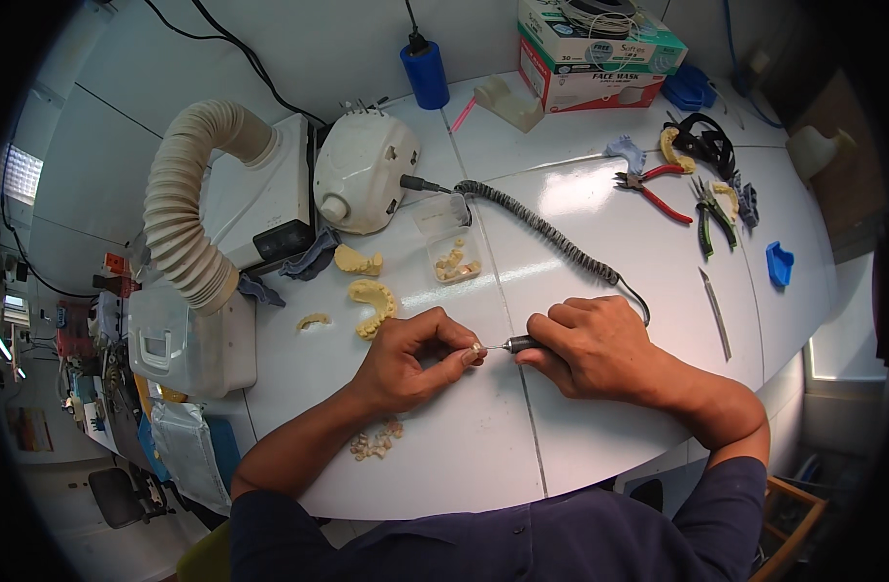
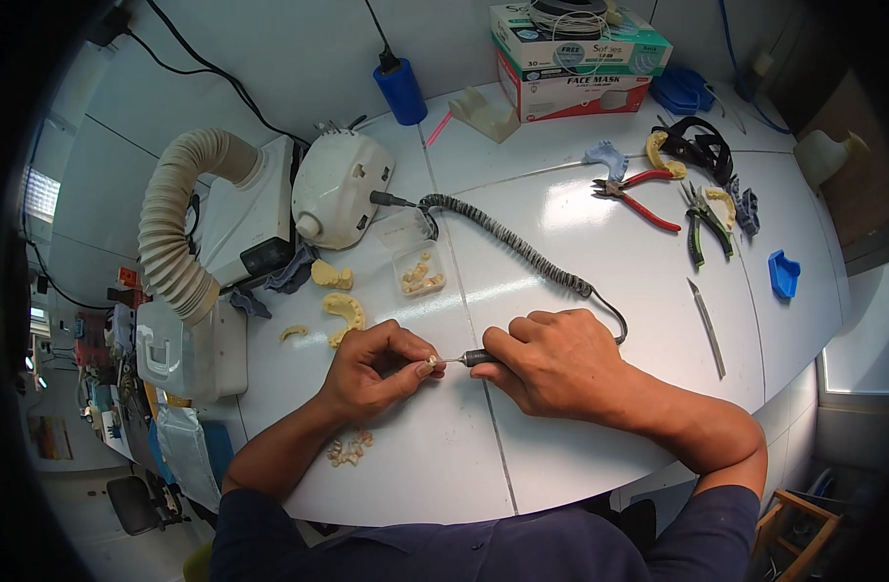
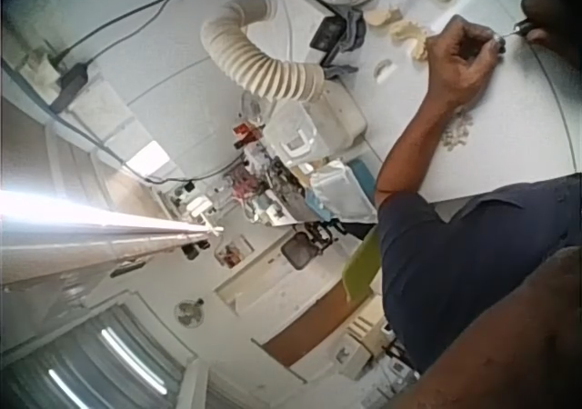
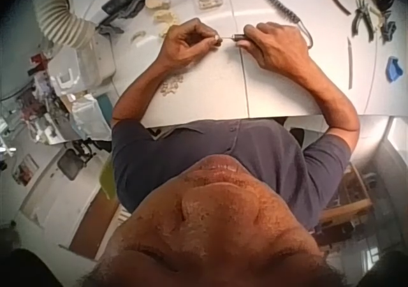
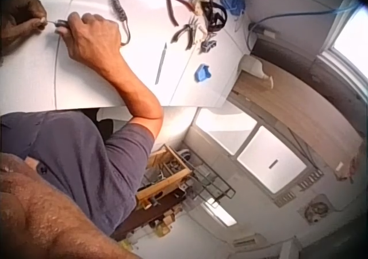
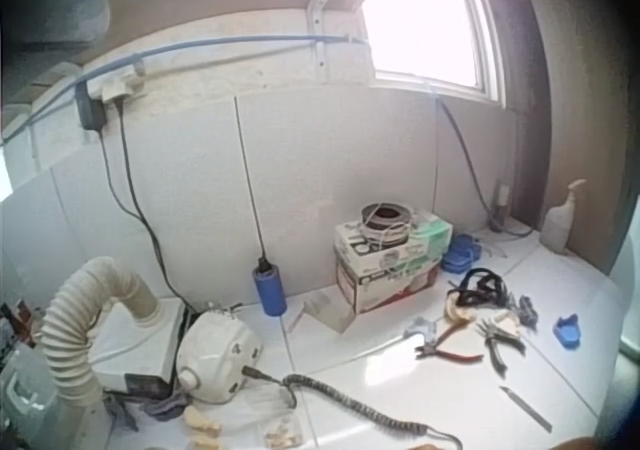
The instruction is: Trimming and finishing a dental prosthetic using a rotary tool and a precision knife.
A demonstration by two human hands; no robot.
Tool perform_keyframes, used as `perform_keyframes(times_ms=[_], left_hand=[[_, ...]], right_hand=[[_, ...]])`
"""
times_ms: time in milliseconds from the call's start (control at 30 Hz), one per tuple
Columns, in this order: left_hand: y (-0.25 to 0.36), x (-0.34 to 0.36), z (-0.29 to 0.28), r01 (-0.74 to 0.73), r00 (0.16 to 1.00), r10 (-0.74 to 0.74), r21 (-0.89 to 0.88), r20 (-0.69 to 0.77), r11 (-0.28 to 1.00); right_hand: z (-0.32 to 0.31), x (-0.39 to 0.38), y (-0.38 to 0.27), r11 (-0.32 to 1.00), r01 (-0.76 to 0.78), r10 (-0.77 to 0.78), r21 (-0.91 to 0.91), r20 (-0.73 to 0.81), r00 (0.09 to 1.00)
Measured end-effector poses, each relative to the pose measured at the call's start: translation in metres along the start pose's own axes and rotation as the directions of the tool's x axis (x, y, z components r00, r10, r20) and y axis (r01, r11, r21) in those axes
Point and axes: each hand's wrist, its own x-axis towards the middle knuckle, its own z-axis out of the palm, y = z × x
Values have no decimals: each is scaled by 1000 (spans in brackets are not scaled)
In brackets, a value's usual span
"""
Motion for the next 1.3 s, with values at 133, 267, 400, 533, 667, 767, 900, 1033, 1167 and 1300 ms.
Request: perform_keyframes(times_ms=[133, 267, 400, 533, 667, 767, 900, 1033, 1167, 1300], left_hand=[[1, 0, -1, 11, 1000, -11, 6, 10, 1000], [0, 0, -1, 19, 1000, -19, 1, 6, 1000], [2, 0, -2, 33, 999, -34, 32, 21, 999], [3, -1, -2, 37, 999, -38, 32, 26, 999], [3, 0, -1, 31, 999, -31, 17, 33, 999], [4, -1, -1, 54, 998, -54, 2, 32, 999], [3, -1, -2, 36, 999, -37, 21, 39, 999], [2, -1, -1, 16, 999, -16, 11, 39, 1000], [2, -1, -1, 2, 999, -2, 12, 37, 1000], [1, -1, -1, -15, 999, 14, 21, 41, 1000]], right_hand=[[0, 0, -1, 1000, -2, 2, -2, 4, 1000], [-1, 0, 0, 1000, 4, -4, 6, 22, 1000], [0, 0, 1, 1000, 7, -6, -2, 5, 1000], [0, 0, 0, 1000, 6, -6, -2, 5, 1000], [0, 0, 1, 1000, 7, -7, 2, 9, 1000], [0, 0, 0, 1000, 5, -5, -1, 7, 1000], [1, 0, 1, 1000, 15, -15, 0, 10, 1000], [-1, 0, 2, 1000, 24, -24, 19, 20, 999], [0, 0, 1, 1000, 6, -6, 3, 11, 1000], [-2, 1, 0, 1000, 27, -27, 6, 16, 999]])
